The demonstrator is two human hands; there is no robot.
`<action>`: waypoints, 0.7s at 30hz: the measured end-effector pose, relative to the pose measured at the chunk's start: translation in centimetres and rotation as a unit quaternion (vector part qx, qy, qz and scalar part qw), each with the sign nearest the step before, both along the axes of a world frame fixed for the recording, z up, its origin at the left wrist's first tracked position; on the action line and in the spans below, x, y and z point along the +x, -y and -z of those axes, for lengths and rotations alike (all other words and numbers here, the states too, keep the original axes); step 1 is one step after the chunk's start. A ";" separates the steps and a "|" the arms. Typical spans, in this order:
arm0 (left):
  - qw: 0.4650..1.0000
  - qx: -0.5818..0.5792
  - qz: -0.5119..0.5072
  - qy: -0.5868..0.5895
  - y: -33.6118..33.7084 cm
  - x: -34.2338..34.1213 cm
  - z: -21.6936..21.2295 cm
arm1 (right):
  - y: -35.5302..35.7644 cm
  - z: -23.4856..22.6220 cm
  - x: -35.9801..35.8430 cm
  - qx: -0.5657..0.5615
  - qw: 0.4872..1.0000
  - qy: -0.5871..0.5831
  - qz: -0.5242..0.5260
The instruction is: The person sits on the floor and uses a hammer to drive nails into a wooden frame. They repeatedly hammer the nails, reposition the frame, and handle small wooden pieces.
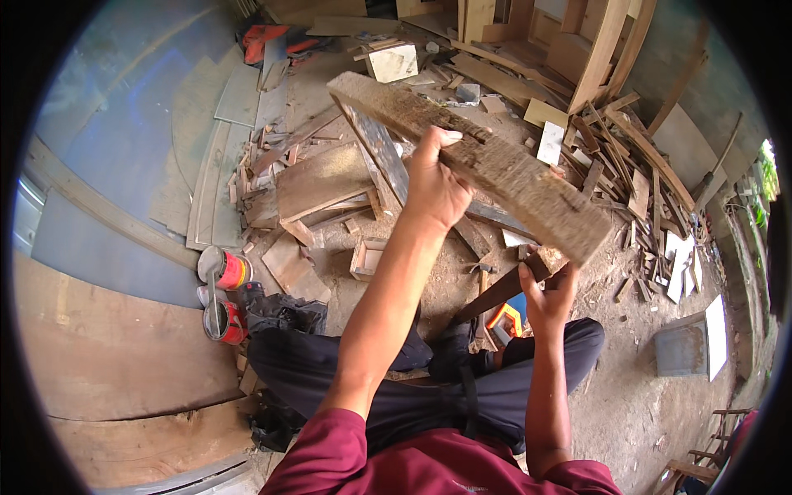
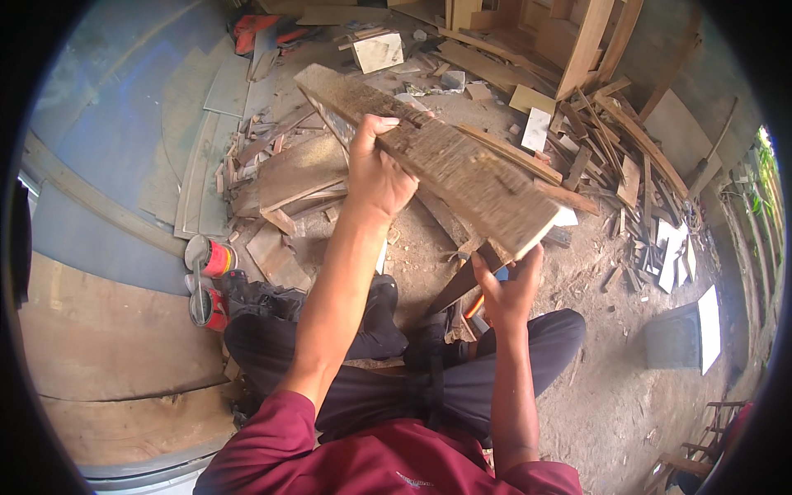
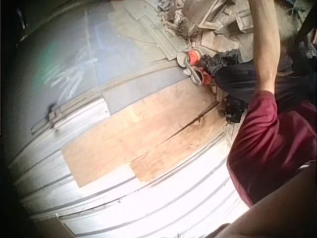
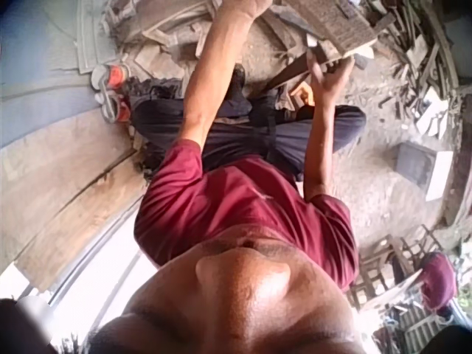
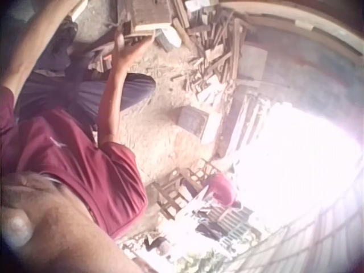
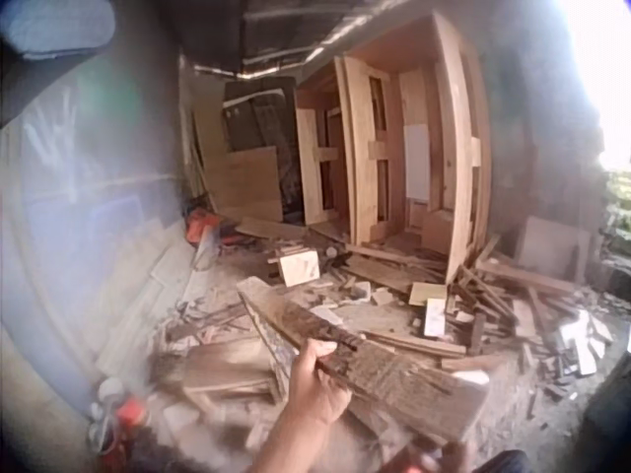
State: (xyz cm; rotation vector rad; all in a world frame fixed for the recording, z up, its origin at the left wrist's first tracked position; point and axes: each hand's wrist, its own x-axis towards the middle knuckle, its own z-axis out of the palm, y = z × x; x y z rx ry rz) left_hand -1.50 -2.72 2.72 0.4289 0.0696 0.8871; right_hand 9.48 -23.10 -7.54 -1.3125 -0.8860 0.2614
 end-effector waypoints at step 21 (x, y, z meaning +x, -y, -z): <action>0.998 -0.007 0.061 0.023 -13.5 0.2 5.9 | -3.6 -2.0 -2.3 -0.072 0.996 0.030 -0.033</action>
